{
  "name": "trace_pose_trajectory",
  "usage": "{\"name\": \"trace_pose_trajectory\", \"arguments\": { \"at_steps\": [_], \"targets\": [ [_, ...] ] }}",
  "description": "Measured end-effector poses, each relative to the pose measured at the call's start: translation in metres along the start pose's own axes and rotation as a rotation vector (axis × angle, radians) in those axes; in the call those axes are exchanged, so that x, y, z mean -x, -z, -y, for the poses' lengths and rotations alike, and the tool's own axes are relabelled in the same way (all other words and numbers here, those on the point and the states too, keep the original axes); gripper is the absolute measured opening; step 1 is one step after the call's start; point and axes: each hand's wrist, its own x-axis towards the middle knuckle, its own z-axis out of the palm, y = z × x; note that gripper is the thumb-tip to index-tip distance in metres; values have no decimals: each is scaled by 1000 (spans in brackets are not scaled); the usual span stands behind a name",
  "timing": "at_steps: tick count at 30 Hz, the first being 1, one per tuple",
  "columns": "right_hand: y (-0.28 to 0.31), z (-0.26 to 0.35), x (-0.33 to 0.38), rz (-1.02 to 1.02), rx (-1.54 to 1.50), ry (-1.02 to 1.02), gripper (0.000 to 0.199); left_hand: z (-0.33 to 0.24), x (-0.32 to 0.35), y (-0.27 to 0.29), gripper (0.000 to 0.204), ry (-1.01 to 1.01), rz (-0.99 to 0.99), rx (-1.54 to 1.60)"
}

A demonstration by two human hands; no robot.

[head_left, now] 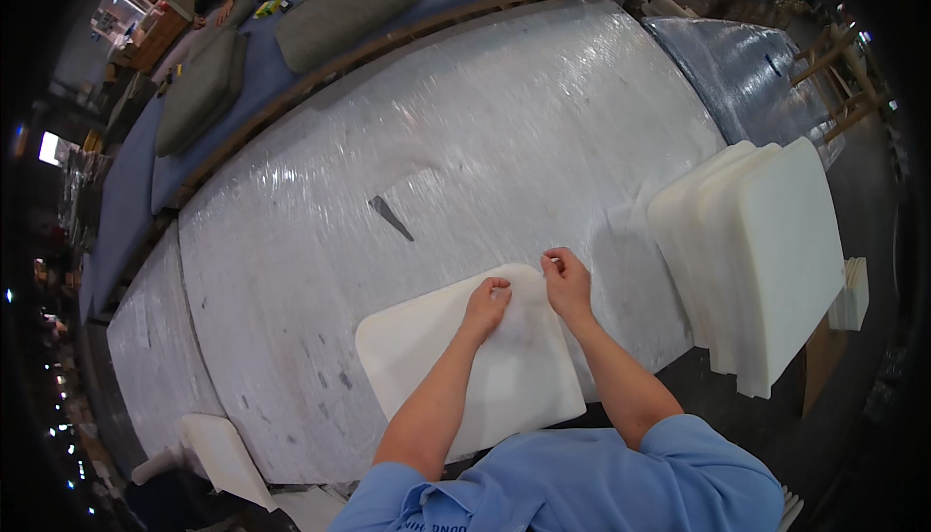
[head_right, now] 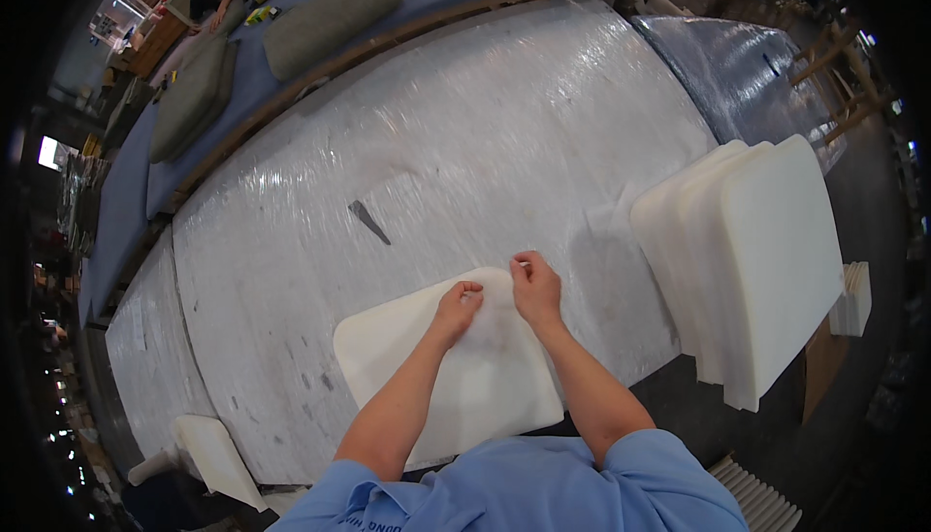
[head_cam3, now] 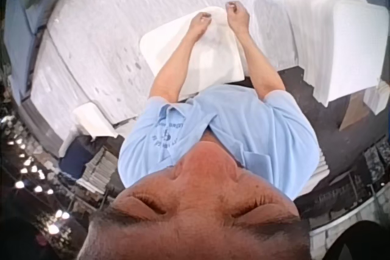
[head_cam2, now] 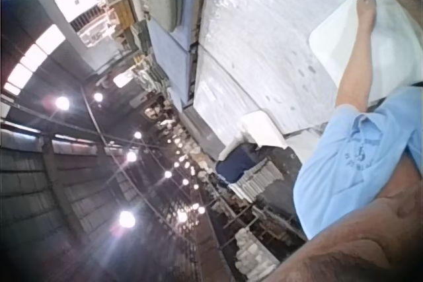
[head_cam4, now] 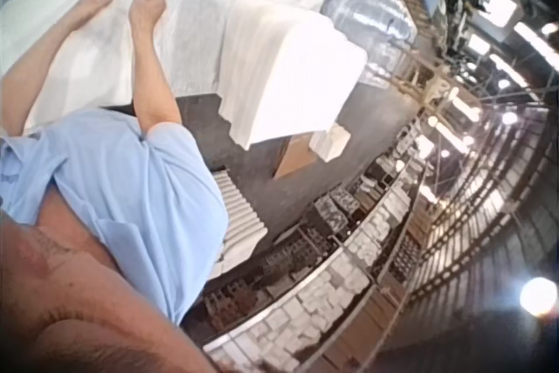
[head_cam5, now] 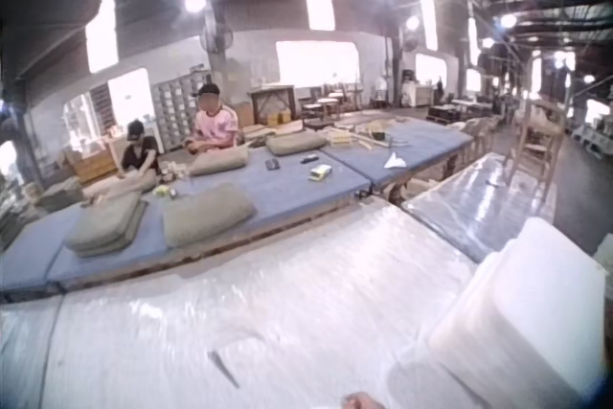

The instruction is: The person wraps rectangular foam pieces in white fabric on a workbench. They pick up foam, fold the fabric around it, smooth the edges, and place the wrapped items aside. Other workers are visible in the background handling similar materials.

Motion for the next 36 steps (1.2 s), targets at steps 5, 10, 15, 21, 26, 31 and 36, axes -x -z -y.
{"name": "trace_pose_trajectory", "arguments": {
  "at_steps": [5, 10, 15, 21, 26, 31, 36],
  "targets": [
    [-29, -9, -8, 427, -358, -424, 26, 2, -3, -1, 25, 26, 2, 68],
    [-12, -10, -38, 418, -639, -777, 27, -6, -4, 4, 25, 103, 25, 38],
    [0, 13, -40, 371, -499, -509, 28, 3, -8, 5, 26, -2, -5, -35],
    [-42, -2, -54, 485, -475, -645, 28, -2, -5, 3, 30, 55, 16, -65],
    [-26, 4, -89, 355, -408, -523, 31, 0, -1, 8, 32, 58, 62, -14],
    [-32, 0, -66, 547, -616, -580, 36, -4, -7, 3, 32, 71, 32, -64],
    [-17, -17, -75, 254, -690, -515, 35, -2, -1, 6, 33, 107, 78, -16]
  ]
}}
